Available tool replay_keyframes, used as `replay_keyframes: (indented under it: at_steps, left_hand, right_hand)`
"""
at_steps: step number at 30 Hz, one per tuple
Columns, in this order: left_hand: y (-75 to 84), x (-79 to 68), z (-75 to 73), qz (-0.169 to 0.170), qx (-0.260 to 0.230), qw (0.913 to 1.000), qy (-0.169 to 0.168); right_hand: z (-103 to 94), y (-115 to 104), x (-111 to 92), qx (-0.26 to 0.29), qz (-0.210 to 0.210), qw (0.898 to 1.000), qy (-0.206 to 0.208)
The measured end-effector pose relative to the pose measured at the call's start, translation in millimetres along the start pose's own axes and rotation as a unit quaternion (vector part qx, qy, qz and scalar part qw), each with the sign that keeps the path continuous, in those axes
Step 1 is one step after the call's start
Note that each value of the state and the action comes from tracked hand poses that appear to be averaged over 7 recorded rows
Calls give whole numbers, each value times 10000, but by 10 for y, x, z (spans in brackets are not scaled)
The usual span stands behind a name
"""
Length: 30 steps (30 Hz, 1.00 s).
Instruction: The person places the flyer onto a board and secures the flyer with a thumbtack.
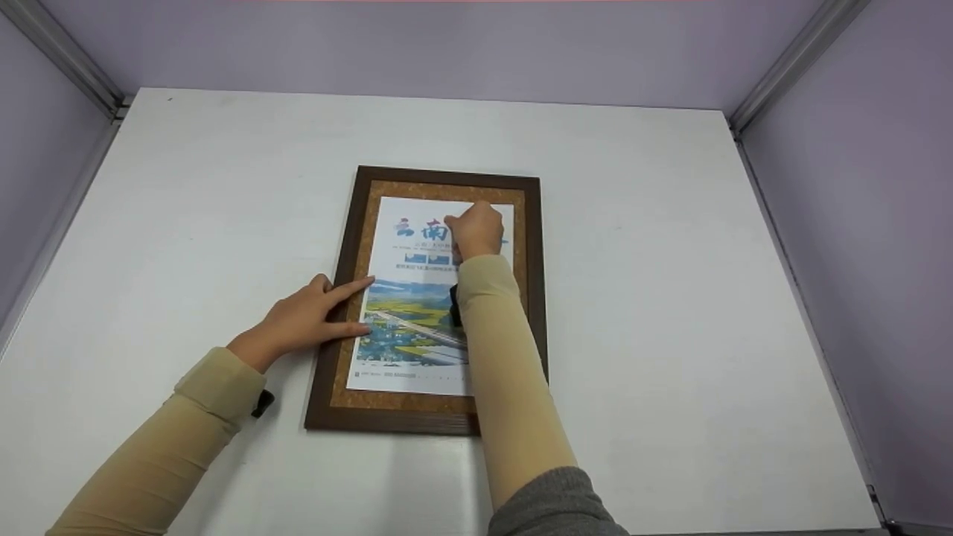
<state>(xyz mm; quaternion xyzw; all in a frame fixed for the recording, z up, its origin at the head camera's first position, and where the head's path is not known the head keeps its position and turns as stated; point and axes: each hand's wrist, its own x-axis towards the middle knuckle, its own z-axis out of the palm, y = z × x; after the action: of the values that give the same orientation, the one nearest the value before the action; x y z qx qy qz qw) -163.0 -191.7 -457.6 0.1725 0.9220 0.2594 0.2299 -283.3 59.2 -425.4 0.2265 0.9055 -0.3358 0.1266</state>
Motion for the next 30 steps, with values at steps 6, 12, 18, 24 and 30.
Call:
replay_keyframes:
  at_steps: [6,12,18,24,30]
  left_hand:
    - [-38,11,-5,-21,-18,10000,41]
    - [-60,31,-14,-7,-72,9999,106]
    - [-49,46,-17,-29,-63,9999,94]
    - [-31,35,-1,-70,-34,9999,73]
    - [-9,34,13,-67,-68,10000,10]
  right_hand:
    - [21,5,0,-224,-380,9988,-225]
    - [-9,45,10,680,-472,9958,-390]
    - [-53,139,-25,1852,-556,9796,-556]
    - [-147,266,-109,2372,-613,9674,-646]
    - [-282,415,-215,2064,-462,9760,-522]
